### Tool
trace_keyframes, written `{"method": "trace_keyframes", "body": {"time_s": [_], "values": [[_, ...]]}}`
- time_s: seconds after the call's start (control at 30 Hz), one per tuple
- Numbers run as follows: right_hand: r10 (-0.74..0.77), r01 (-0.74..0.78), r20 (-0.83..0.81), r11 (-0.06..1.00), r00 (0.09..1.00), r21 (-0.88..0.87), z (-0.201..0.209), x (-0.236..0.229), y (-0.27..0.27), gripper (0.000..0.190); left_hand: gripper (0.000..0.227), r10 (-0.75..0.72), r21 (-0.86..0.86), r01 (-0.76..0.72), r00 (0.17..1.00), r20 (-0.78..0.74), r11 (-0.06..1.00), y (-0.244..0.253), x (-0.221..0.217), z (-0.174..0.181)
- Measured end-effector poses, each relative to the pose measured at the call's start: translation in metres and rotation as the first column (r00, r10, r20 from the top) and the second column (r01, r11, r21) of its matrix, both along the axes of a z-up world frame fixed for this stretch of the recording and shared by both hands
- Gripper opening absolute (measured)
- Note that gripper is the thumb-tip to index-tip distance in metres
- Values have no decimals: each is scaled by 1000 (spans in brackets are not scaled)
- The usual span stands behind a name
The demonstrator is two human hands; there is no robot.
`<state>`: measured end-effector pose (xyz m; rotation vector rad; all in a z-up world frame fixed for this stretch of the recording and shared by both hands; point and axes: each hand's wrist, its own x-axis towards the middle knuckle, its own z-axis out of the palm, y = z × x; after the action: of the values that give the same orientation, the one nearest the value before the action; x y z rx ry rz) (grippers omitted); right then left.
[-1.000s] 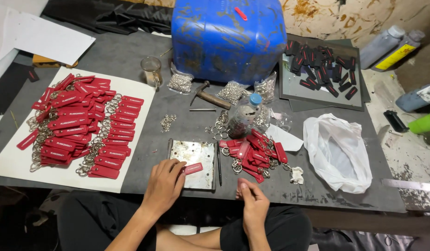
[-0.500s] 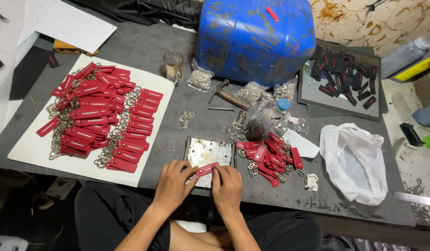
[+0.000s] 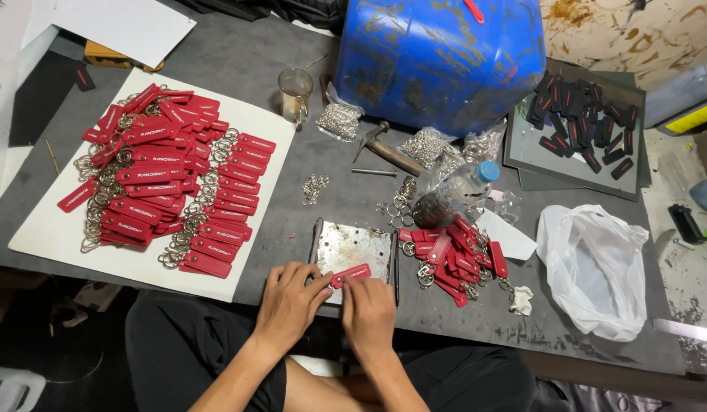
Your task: Assembling red keychain tags with metal components using a metal jig on a workbench.
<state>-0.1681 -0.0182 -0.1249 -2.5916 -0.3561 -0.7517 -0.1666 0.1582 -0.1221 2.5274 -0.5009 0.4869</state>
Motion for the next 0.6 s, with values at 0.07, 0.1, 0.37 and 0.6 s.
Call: {"method": "trace_keyframes", "body": {"time_s": [0.07, 0.1, 0.37, 0.6], "values": [[183, -180, 90, 983, 979, -45, 3, -3, 5, 14, 21, -4, 17, 4, 1000, -23, 1000, 1, 1, 0], [184, -181, 89, 982, 979, -46, -1, 2, -3, 14, 21, -3, 16, 4, 1000, -24, 1000, 0, 1, -1], [289, -288, 13, 957, 957, -32, 4, 6, 1, 18, 24, -21, -15, 21, 1000, -20, 1000, -1, 0, -4], [105, -106, -57, 994, 993, -16, 5, 20, 1, 9, 38, 24, 40, -25, 1000, 18, 999, 0, 0, 1]]}}
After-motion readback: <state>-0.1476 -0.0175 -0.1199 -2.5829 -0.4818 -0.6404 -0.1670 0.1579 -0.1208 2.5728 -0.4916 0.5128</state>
